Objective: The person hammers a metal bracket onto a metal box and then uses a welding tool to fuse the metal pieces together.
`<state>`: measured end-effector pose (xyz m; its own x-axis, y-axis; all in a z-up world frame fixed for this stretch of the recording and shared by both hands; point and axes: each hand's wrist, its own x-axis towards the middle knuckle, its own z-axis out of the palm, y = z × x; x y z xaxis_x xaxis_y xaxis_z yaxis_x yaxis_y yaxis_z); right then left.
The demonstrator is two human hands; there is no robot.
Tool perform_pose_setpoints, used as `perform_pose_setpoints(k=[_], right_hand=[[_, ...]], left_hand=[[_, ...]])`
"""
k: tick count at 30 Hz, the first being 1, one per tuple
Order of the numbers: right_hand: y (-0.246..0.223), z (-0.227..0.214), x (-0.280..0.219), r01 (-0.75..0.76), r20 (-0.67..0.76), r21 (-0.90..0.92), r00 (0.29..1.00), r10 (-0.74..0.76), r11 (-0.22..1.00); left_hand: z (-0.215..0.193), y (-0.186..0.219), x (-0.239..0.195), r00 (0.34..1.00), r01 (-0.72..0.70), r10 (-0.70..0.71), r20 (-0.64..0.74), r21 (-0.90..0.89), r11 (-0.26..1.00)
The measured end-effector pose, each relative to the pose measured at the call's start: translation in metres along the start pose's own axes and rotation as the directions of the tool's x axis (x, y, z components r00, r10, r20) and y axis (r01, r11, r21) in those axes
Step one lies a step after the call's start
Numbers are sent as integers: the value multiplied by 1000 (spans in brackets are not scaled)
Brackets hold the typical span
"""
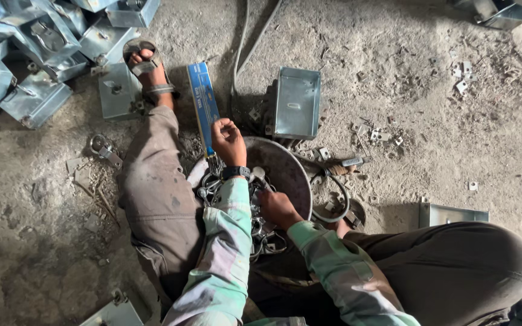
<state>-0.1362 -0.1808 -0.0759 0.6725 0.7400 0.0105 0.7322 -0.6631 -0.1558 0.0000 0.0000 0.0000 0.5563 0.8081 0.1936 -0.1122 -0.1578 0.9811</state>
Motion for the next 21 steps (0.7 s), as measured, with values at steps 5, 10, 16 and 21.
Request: perform_pose_setpoints(k=[5,10,16,21], right_hand=[[5,7,9,312,91,9,946,-311,950],[3,-113,38,225,-204,384,967,-155,896],[21,-246,65,-117,-74,852,938,339,510],[46,-280,63,247,-71,926,857,511,-286]], left_hand=[[-1,8,1,999,12,-11,43,-28,1000],[-8,23,15,994,-107,111,-21,115,988],[-26,40,49,968,233,-231,-97,12,972],[-14,114,45,479,874,-505,718,-337,350]])
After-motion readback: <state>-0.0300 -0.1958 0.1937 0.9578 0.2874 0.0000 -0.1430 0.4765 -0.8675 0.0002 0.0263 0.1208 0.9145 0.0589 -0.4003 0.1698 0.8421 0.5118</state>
